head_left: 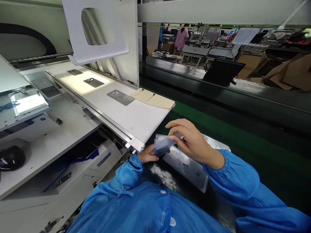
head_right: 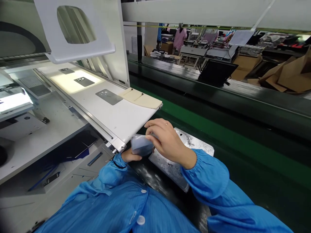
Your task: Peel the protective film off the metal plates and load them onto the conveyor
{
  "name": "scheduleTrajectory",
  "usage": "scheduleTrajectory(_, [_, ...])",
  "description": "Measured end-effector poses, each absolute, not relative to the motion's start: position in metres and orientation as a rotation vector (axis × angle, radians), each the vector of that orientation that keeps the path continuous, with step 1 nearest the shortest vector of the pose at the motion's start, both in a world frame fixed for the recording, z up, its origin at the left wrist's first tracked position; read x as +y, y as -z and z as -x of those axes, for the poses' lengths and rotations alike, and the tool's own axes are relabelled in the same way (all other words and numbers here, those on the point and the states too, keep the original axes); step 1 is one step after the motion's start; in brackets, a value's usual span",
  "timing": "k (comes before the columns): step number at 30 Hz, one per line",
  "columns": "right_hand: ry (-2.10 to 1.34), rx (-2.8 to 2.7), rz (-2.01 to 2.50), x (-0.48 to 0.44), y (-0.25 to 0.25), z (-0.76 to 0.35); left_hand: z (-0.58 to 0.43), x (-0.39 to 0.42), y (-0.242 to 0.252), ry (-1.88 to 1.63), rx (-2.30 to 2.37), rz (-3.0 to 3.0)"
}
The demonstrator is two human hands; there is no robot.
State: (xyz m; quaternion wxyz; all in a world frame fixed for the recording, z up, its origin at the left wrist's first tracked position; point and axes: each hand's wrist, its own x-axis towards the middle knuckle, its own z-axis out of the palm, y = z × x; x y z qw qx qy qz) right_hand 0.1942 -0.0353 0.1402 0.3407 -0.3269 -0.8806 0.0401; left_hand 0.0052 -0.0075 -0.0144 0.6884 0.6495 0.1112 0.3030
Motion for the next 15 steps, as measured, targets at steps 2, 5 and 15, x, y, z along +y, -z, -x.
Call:
scheduleTrajectory(2, [-0.441,-2.237,0.888,-0.03,-0.142,-0.202,-0.005,-0.008,0.015,-0.682,0.235,-1.448])
scheduleTrajectory(5, [-0.763,-2.24,0.99,-0.024,-0.141,-0.209,-0.005,-0.009,0.015,-0.691,0.227,-1.452])
scheduleTrajectory(15, [-0.747,-2.164,0.814,-0.025,-0.137,-0.198,-0.003,-0.008,0.013,-0.688,0.168,-1.402])
